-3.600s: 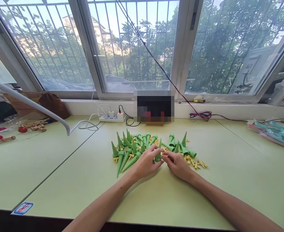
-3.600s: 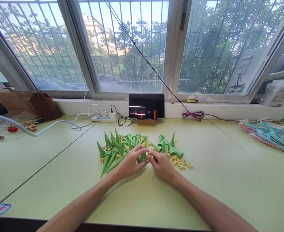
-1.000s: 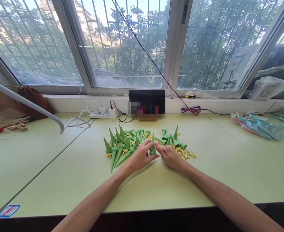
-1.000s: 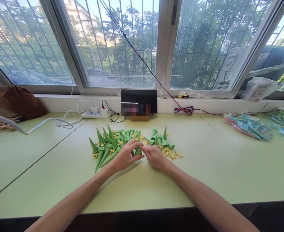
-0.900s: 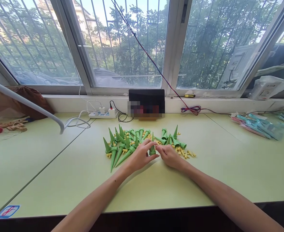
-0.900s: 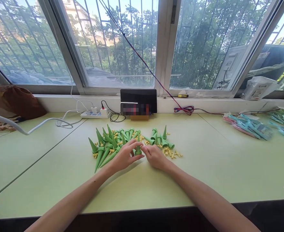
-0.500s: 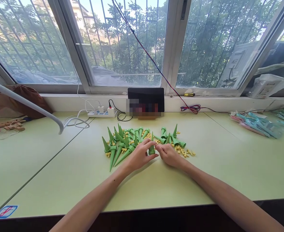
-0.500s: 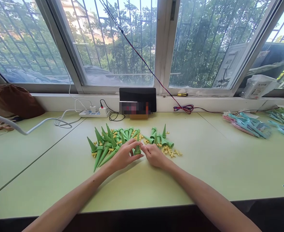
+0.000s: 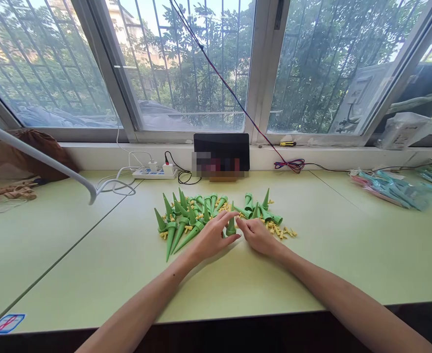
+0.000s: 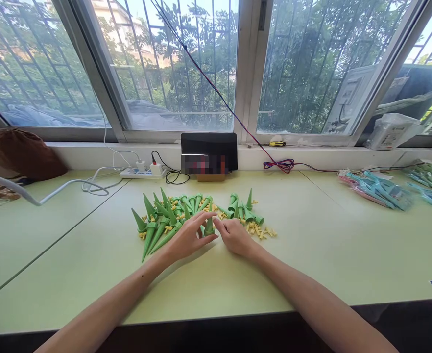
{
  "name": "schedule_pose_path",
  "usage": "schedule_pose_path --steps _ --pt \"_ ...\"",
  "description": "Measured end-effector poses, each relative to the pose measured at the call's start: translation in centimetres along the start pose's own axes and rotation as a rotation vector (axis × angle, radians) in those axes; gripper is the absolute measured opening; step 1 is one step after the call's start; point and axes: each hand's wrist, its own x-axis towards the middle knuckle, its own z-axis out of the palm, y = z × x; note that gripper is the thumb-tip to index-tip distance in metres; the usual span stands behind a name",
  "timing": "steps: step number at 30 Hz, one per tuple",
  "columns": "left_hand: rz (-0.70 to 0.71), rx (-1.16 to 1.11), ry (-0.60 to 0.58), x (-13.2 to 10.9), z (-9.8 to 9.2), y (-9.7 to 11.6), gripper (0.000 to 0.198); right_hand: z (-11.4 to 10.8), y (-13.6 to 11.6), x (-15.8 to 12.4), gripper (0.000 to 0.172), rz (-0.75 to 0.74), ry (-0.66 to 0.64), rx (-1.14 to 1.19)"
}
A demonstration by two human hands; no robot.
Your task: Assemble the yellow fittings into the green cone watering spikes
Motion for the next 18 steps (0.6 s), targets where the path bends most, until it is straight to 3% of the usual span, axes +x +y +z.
schedule_pose_path --steps 6,18 --pt "-0.036 0.01 0.025 0.1 0.0 0.1 0.047 0.0 0.3 0.1 0.052 0.027 0.115 0.048" --pt "-0.026 0.022 0.025 0.1 0.3 -0.4 0.051 -0.3 -0.7 -0.4 0.022 -0.029 0.053 0.046"
